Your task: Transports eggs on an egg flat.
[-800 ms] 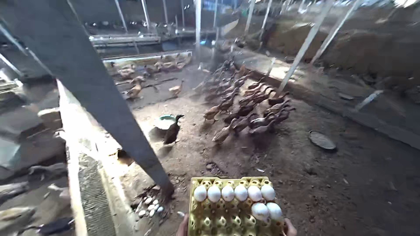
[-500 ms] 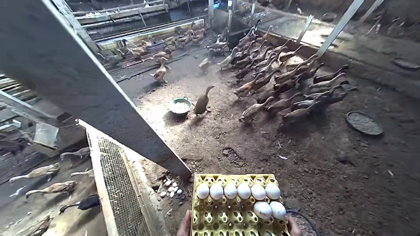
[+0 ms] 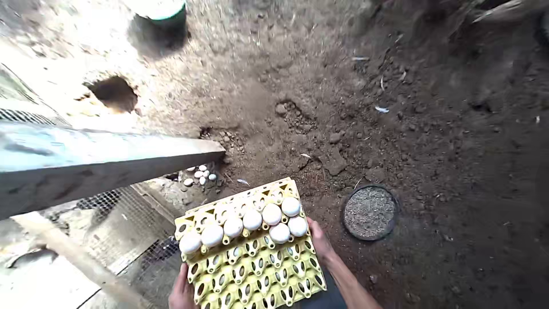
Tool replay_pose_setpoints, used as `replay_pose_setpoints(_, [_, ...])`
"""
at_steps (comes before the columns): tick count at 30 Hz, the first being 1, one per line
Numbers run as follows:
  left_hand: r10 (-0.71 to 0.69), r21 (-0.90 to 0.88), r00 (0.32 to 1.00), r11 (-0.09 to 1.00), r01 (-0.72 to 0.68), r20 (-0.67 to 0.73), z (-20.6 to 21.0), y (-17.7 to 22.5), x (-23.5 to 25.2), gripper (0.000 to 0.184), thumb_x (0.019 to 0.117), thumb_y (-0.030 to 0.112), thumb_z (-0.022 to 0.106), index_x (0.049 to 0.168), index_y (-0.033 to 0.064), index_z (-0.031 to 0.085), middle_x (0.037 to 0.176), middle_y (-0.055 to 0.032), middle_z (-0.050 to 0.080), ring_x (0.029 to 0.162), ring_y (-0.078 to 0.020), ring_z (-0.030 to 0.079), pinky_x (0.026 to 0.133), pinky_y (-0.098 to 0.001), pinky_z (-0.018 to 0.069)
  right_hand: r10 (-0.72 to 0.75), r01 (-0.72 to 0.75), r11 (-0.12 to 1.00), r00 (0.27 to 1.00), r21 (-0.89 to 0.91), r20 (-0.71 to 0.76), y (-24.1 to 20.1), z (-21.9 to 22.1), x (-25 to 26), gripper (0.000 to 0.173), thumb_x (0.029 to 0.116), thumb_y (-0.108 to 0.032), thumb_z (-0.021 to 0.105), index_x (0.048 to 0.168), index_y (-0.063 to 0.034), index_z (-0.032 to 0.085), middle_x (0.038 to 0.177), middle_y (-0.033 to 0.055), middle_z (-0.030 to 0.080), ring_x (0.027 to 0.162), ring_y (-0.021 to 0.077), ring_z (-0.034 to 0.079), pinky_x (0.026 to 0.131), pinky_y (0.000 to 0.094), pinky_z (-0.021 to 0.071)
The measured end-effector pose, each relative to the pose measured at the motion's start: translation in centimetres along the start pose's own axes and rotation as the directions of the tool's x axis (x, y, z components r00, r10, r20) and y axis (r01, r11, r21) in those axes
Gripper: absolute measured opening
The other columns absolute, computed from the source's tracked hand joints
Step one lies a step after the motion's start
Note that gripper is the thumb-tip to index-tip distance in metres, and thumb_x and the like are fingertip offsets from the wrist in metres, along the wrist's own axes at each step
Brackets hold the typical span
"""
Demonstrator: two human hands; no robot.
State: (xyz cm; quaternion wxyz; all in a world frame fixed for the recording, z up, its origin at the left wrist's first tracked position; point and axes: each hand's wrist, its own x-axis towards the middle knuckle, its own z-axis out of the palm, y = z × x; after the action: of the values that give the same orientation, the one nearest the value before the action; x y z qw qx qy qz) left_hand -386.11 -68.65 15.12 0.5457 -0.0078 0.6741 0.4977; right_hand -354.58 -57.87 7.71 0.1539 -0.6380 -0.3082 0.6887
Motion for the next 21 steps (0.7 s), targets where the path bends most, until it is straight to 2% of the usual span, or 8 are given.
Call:
replay_pose_setpoints(3, [-0.062, -0.012, 0.996, 0.998, 0.063, 0.067, -1.0, -4.1, 6.8, 0.061, 0.1094, 0.037, 0.005, 0.116, 0.0291, 0.065, 0.104, 0.0108, 0.077, 0.097, -0.0007, 0.072, 0.085, -0.0249, 0.0613, 0.009, -0.011, 0.999, 0.999, -0.043, -0.046, 3.0, 0.3, 6.4, 0.064, 0.1025, -0.032, 0.016, 0.132, -0.0004, 0.063, 0.116, 0.0123, 0.073, 0.109, 0.0135, 0.068, 0.099, 0.0374, 0.0547])
replay_pose_setpoints(5, [-0.090, -0.008, 0.991, 0.996, 0.091, 0.096, -1.7, -7.5, 11.6, 0.058, 0.1095, 0.040, 0.009, 0.120, 0.0281, 0.064, 0.107, 0.0087, 0.077, 0.098, -0.0033, 0.072, 0.085, -0.0271, 0.0617, 0.010, -0.014, 0.998, 0.998, -0.057, -0.068, 4.6, 0.3, 11.0, 0.063, 0.1023, -0.031, 0.016, 0.130, -0.0011, 0.064, 0.114, 0.0114, 0.073, 0.106, 0.0127, 0.069, 0.096, 0.0370, 0.0560])
replay_pose_setpoints(9, [-0.078, 0.030, 0.984, 0.997, 0.074, 0.159, -0.8, -12.7, 22.3, 0.054, 0.1097, 0.035, 0.009, 0.130, 0.0185, 0.057, 0.112, 0.0060, 0.074, 0.104, -0.0058, 0.070, 0.091, -0.0295, 0.0599, -0.038, 0.029, 0.998, 0.989, -0.061, -0.146, 6.1, 0.7, 20.7, 0.055, 0.1056, -0.022, 0.015, 0.122, 0.0035, 0.061, 0.104, 0.0078, 0.069, 0.097, 0.0072, 0.065, 0.089, 0.0306, 0.0556])
replay_pose_setpoints(11, [-0.076, 0.045, 0.972, 0.997, 0.068, 0.221, -0.5, -15.0, 27.5, 0.054, 0.1098, 0.033, 0.009, 0.133, 0.0139, 0.054, 0.114, 0.0039, 0.073, 0.107, -0.0073, 0.069, 0.095, -0.0308, 0.0582, -0.068, 0.064, 0.997, 0.983, -0.034, -0.172, 7.2, 1.0, 25.8, 0.052, 0.1076, -0.020, 0.014, 0.120, 0.0028, 0.060, 0.101, 0.0040, 0.069, 0.094, 0.0033, 0.066, 0.086, 0.0259, 0.0570])
replay_pose_setpoints(14, [-0.081, 0.066, 0.947, 0.996, 0.063, 0.311, 0.1, -18.2, 35.7, 0.054, 0.1105, 0.029, 0.008, 0.141, 0.0070, 0.046, 0.121, -0.0014, 0.069, 0.112, -0.0098, 0.066, 0.099, -0.0324, 0.0554, -0.091, 0.076, 0.994, 0.969, -0.073, -0.229, 9.7, 0.7, 33.8, 0.050, 0.1095, -0.021, 0.015, 0.119, 0.0016, 0.058, 0.102, 0.0058, 0.066, 0.094, 0.0056, 0.065, 0.084, 0.0273, 0.0560])
replay_pose_setpoints(17, [-0.074, 0.080, 0.924, 0.996, 0.047, 0.374, 0.2, -20.9, 43.2, 0.054, 0.1114, 0.031, 0.011, 0.147, 0.0046, 0.042, 0.127, -0.0071, 0.066, 0.115, -0.0135, 0.065, 0.100, -0.0355, 0.0545, -0.148, 0.117, 0.983, 0.961, -0.140, -0.235, 12.1, 0.6, 40.9, 0.051, 0.1101, -0.025, 0.017, 0.130, 0.0037, 0.053, 0.116, 0.0132, 0.064, 0.104, 0.0125, 0.063, 0.091, 0.0335, 0.0547])
replay_pose_setpoints(19, [-0.074, 0.086, 0.909, 0.995, 0.042, 0.411, 0.6, -22.4, 47.0, 0.054, 0.1119, 0.033, 0.012, 0.149, 0.0070, 0.042, 0.128, -0.0070, 0.066, 0.115, -0.0133, 0.064, 0.099, -0.0356, 0.0544, -0.196, 0.163, 0.974, 0.953, -0.159, -0.229, 13.5, 0.8, 44.1, 0.052, 0.1100, -0.028, 0.017, 0.136, 0.0027, 0.051, 0.122, 0.0137, 0.063, 0.109, 0.0129, 0.063, 0.094, 0.0350, 0.0548])
replay_pose_setpoints(21, [-0.071, 0.067, 0.904, 0.997, 0.047, 0.422, 1.0, -24.4, 49.8, 0.055, 0.1121, 0.037, 0.015, 0.149, 0.0087, 0.045, 0.129, -0.0079, 0.066, 0.114, -0.0142, 0.064, 0.098, -0.0367, 0.0546, -0.237, 0.203, 0.965, 0.944, -0.165, -0.228, 14.4, 1.2, 45.9, 0.051, 0.1101, -0.028, 0.018, 0.139, 0.0011, 0.047, 0.120, 0.0092, 0.062, 0.105, 0.0078, 0.062, 0.091, 0.0314, 0.0547])
